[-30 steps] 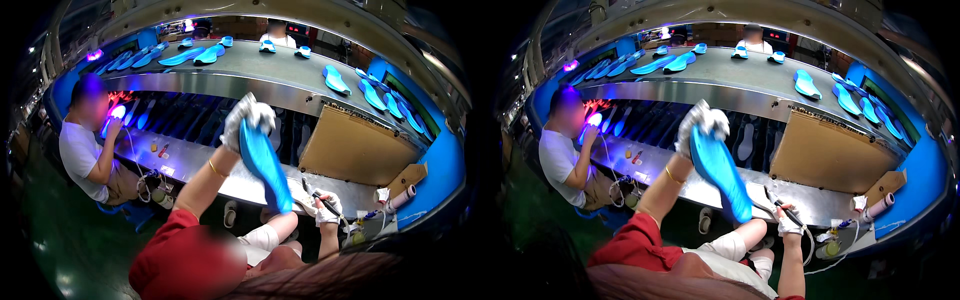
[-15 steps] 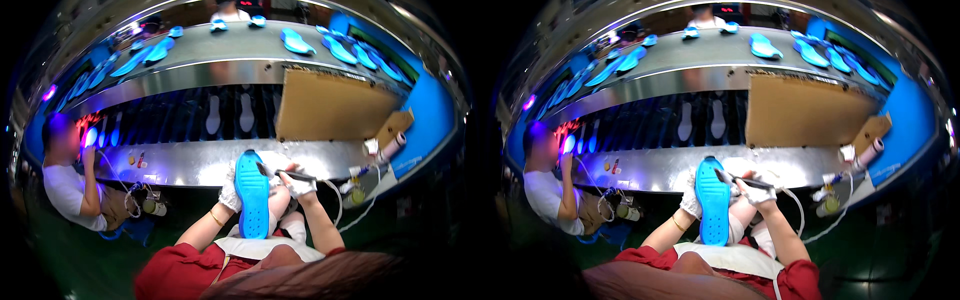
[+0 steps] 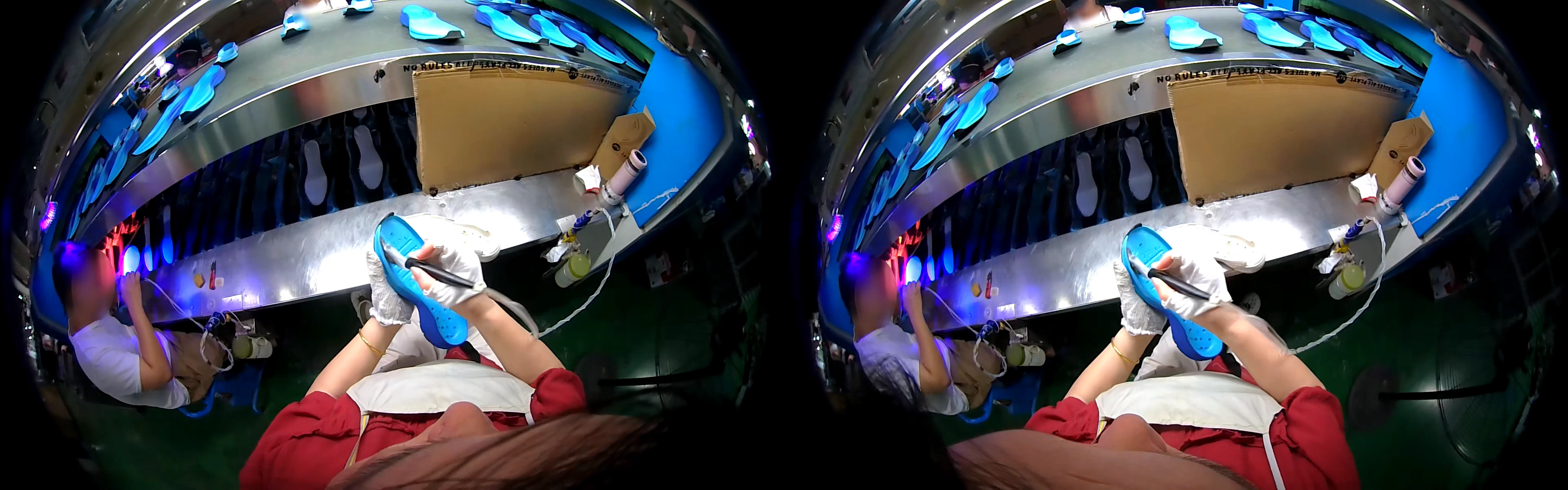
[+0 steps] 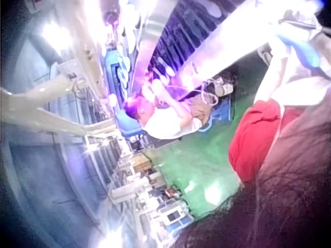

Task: The person applies glue to the surface of blue shoe insoles by hand using a brush, picking them up from the workstation and placing them back down.

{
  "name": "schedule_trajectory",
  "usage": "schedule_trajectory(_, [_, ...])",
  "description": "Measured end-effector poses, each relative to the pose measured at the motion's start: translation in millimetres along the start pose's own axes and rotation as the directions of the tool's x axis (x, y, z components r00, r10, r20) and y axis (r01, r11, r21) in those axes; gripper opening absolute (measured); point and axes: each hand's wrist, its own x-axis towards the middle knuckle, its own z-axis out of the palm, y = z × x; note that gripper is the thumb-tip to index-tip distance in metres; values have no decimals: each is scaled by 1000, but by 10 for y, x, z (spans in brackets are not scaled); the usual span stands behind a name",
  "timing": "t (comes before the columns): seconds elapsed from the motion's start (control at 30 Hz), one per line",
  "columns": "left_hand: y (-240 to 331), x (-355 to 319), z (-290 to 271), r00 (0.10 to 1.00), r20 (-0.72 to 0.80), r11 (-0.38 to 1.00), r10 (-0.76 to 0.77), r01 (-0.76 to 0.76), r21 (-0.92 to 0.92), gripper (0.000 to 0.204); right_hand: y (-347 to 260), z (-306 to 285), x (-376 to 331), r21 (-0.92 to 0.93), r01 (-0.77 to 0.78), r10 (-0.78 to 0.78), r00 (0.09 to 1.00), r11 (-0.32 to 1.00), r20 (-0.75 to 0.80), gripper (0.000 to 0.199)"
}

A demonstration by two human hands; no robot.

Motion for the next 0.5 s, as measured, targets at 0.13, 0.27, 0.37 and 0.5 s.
schedule_trajectory(0.13, [162, -116, 196, 993, -101, 981, 57, -38, 189, 91, 50, -160, 7, -127, -104, 99, 994, 986, -50, 14])
schedule_trajectory(0.27, [208, -89, 123, 996, -93, 998, -20, 25, 62, 89, 74, 2, -102, -283, 143, -133, 990, 948, 52, 18])
schedule_trajectory(0.37, [271, -80, 163, 989, -148, 995, 6, 8, 95, 86, -1, -57, -130, -280, 108, -96, 994, 954, 57, 18])
schedule_trajectory(0.5, [411, -114, 55, 987, -162, 988, 25, 0, 152, 83, 122, 6, -115, -350, 334, -342, 939, 875, 41, 19])
